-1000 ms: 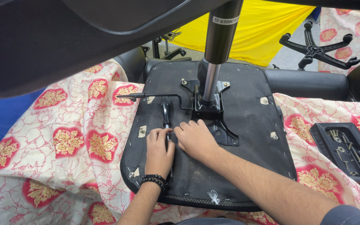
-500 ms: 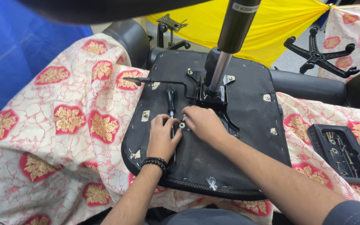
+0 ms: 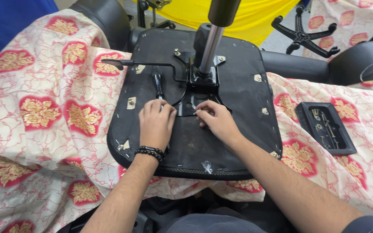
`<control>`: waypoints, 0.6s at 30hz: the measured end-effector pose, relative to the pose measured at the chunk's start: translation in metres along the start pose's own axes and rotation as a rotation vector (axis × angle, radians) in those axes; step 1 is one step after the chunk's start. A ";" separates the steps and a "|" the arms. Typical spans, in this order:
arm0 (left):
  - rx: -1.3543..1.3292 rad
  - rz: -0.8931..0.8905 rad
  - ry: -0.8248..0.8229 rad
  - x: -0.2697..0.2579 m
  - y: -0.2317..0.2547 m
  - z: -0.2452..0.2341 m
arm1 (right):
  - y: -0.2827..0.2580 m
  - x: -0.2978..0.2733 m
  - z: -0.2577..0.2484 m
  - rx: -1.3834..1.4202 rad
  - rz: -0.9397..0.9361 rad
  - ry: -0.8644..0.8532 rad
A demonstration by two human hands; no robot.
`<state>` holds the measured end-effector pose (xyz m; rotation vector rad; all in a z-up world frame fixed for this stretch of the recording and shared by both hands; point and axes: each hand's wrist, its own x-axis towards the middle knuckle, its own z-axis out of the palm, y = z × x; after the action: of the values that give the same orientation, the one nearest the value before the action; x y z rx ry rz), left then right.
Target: The person uses a screwdriver to remove screws from the underside of an office chair seat, detaching the gas-lift mechanism and base plate. The person then removes additional screws from the seat corners and sets the tools aside.
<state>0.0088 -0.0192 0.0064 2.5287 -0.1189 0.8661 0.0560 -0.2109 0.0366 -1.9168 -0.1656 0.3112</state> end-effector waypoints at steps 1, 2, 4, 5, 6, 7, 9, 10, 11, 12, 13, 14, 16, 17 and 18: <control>-0.031 -0.030 0.005 0.001 0.005 0.000 | -0.001 -0.003 -0.002 0.086 0.055 -0.010; -0.063 -0.059 0.009 0.002 0.014 0.001 | -0.001 -0.006 -0.004 0.213 0.087 -0.028; -0.203 -0.159 -0.011 0.009 0.036 0.005 | -0.004 -0.009 -0.010 0.471 0.138 -0.068; -0.313 -0.231 -0.044 0.012 0.049 0.008 | -0.005 -0.010 -0.013 0.512 0.122 -0.051; -0.423 -0.302 -0.077 0.016 0.061 0.011 | -0.005 -0.011 -0.017 0.553 0.107 -0.035; -0.493 -0.380 -0.104 0.019 0.072 0.014 | -0.004 -0.012 -0.022 0.595 0.091 -0.014; -0.630 -0.536 -0.164 0.024 0.092 0.019 | 0.001 -0.015 -0.037 0.628 0.074 0.009; -0.646 -0.541 -0.187 0.028 0.101 0.023 | 0.004 -0.016 -0.046 0.645 0.065 0.023; -0.663 -0.547 -0.210 0.031 0.111 0.027 | 0.007 -0.017 -0.056 0.631 0.061 0.035; -0.679 -0.553 -0.233 0.033 0.120 0.032 | 0.012 -0.019 -0.067 0.616 0.057 0.048; -0.693 -0.551 -0.258 0.036 0.129 0.038 | 0.018 -0.022 -0.078 0.601 0.054 0.060; -0.707 -0.549 -0.283 0.038 0.139 0.044 | 0.023 -0.023 -0.090 0.599 0.050 0.073; -0.733 -0.544 -0.347 0.039 0.160 0.056 | 0.038 -0.027 -0.116 0.600 0.044 0.103; -0.747 -0.541 -0.380 0.039 0.171 0.063 | 0.045 -0.030 -0.131 0.593 0.055 0.131; -0.761 -0.537 -0.413 0.038 0.181 0.069 | 0.055 -0.032 -0.147 0.585 0.066 0.159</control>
<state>0.0375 -0.2092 0.0531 1.8293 0.0885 0.0414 0.0666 -0.3702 0.0391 -1.3592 0.0899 0.2193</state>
